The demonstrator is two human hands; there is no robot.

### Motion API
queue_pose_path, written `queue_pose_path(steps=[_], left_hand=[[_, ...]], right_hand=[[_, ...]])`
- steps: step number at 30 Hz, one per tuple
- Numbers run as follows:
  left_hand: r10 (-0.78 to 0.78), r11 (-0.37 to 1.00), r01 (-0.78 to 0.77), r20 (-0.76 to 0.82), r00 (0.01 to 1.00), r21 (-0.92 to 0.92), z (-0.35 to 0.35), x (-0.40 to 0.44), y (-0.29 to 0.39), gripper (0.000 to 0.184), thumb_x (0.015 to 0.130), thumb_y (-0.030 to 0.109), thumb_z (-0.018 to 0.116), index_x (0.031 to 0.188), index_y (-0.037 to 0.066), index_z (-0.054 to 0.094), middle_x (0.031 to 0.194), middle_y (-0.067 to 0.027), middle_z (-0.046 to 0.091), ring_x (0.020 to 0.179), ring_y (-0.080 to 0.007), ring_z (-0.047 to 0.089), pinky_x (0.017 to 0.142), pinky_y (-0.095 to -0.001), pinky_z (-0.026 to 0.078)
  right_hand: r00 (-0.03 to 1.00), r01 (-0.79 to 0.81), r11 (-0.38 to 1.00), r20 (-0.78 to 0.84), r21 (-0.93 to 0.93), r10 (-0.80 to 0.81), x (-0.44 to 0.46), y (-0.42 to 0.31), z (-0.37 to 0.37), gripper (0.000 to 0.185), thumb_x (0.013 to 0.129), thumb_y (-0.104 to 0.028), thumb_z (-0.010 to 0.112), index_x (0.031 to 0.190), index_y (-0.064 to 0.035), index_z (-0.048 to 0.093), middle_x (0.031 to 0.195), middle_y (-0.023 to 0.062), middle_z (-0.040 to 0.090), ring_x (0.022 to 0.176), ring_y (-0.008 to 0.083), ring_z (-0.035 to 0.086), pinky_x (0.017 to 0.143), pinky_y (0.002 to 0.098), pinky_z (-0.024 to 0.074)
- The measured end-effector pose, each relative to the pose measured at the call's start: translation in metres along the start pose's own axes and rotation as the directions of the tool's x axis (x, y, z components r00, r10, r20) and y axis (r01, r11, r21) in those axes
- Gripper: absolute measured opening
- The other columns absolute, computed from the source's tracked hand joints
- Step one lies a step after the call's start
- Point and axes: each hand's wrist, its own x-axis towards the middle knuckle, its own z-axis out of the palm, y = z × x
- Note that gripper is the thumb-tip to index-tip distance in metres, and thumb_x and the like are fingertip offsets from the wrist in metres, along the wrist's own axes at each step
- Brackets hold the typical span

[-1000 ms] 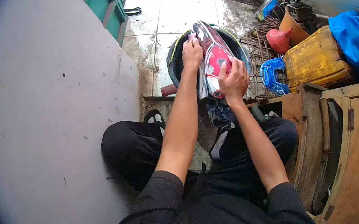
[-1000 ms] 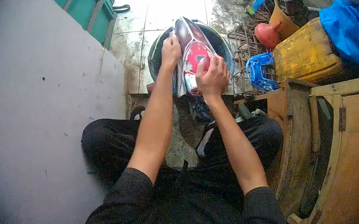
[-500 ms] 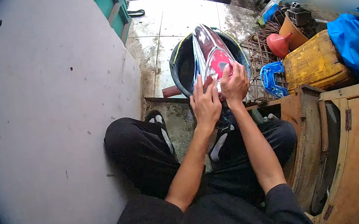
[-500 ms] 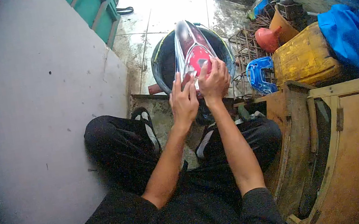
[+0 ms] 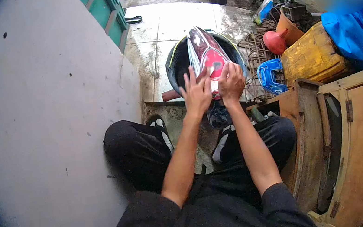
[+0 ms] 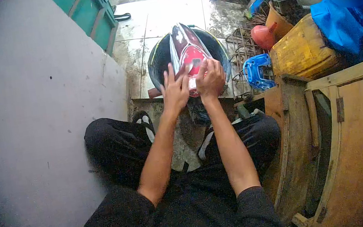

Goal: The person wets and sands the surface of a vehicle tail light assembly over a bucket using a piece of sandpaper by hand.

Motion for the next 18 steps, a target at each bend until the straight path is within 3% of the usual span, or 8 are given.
queue_pose_path(steps=[4,10,13,18], left_hand=[[-0.056,0.996,0.054,-0.024,0.998,-0.065,-0.004,-0.028,-0.010,0.042,0.102,0.045,0.042,0.142,0.037,0.054,0.164,-0.0172,0.019,0.148,-0.0460,0.020,0.110,-0.0739,0.017],[0.035,0.998,-0.034,-0.011,0.999,0.061,-0.005,0.046,0.018,0.043,0.101,0.047,0.041,0.143,0.040,0.052,0.164,-0.0161,0.020,0.148,-0.0447,0.021,0.112,-0.0718,0.017],[0.024,1.000,-0.024,0.006,1.000,0.008,-0.003,0.048,0.020,0.043,0.101,0.047,0.042,0.142,0.041,0.052,0.163,-0.0166,0.021,0.148,-0.0440,0.021,0.113,-0.0709,0.017],[0.007,0.999,-0.007,-0.011,1.000,-0.054,0.008,-0.008,-0.003,0.042,0.102,0.047,0.041,0.142,0.040,0.053,0.164,-0.0152,0.019,0.149,-0.0443,0.020,0.113,-0.0712,0.015]], right_hand=[[1.000,0.016,1.000,-0.020,-0.019,-0.017,-0.002,-0.005,-0.004,0.031,0.101,-0.030,0.047,0.098,-0.0056,0.066,0.106,0.0118,0.067,0.100,0.0325,0.063,0.086,0.0456,0.0479],[1.000,0.015,1.000,-0.014,-0.027,-0.015,0.000,-0.001,0.001,0.030,0.100,-0.030,0.049,0.101,-0.0065,0.067,0.107,0.0109,0.067,0.101,0.0321,0.064,0.087,0.0450,0.0481],[1.000,-0.022,0.999,-0.002,-0.032,0.022,0.001,0.000,0.002,0.030,0.100,-0.030,0.049,0.101,-0.0068,0.067,0.107,0.0107,0.067,0.101,0.0319,0.064,0.087,0.0449,0.0482],[0.999,-0.038,0.999,-0.021,-0.004,0.038,-0.001,-0.001,0.000,0.029,0.100,-0.030,0.049,0.100,-0.0073,0.067,0.107,0.0110,0.067,0.101,0.0319,0.063,0.088,0.0445,0.0476]])
